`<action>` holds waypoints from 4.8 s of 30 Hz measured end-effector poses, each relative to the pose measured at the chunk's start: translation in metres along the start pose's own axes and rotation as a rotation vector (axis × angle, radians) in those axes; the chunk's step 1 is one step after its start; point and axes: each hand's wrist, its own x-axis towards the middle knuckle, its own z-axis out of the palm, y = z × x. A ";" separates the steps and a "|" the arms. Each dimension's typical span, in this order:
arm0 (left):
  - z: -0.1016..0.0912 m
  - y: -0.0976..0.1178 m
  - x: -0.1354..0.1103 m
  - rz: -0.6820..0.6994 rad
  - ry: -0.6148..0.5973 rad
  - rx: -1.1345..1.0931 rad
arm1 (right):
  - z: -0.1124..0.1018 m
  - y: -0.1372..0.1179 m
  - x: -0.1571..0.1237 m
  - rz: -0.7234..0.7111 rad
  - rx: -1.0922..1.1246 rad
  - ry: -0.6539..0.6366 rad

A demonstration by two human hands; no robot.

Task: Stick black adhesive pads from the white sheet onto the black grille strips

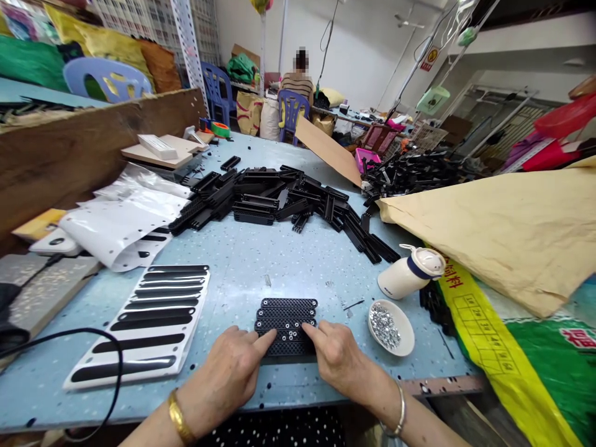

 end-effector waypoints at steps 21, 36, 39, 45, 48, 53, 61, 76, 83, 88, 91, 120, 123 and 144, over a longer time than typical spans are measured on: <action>0.016 0.002 -0.006 0.050 0.055 -0.070 | -0.003 0.001 -0.003 -0.005 0.080 0.005; 0.012 -0.004 -0.006 0.031 0.025 -0.065 | -0.007 0.000 -0.010 -0.042 -0.085 -0.204; 0.012 -0.004 -0.008 0.035 0.078 -0.093 | -0.006 -0.001 -0.010 -0.048 -0.096 -0.213; 0.018 -0.003 -0.008 0.027 0.026 -0.026 | -0.013 -0.006 -0.006 -0.061 -0.126 -0.242; 0.020 -0.004 -0.007 0.024 -0.033 0.037 | -0.018 -0.006 -0.006 -0.059 -0.148 -0.263; 0.016 -0.004 -0.005 0.029 -0.068 0.071 | -0.022 -0.002 -0.015 -0.010 -0.181 -0.276; 0.015 -0.003 -0.007 0.038 0.021 0.029 | -0.020 0.003 -0.022 0.012 -0.132 -0.241; -0.005 -0.017 -0.024 -0.013 -0.062 0.140 | -0.004 0.006 -0.030 -0.048 -0.055 -0.110; -0.003 -0.002 -0.011 0.016 0.066 -0.006 | -0.004 -0.001 -0.017 -0.051 -0.026 -0.019; 0.002 0.021 0.015 0.061 -0.006 -0.036 | -0.011 -0.016 0.005 -0.035 -0.019 -0.150; 0.004 0.027 0.022 0.055 -0.043 -0.021 | -0.014 -0.020 0.008 -0.022 0.008 -0.195; 0.010 0.015 -0.003 0.046 -0.011 -0.015 | -0.008 -0.017 -0.009 -0.089 0.077 0.038; 0.010 0.016 -0.005 0.043 -0.013 -0.006 | -0.006 -0.017 -0.009 -0.090 0.067 0.007; 0.014 0.012 -0.007 0.116 -0.020 0.008 | -0.009 -0.024 -0.015 -0.092 -0.061 -0.255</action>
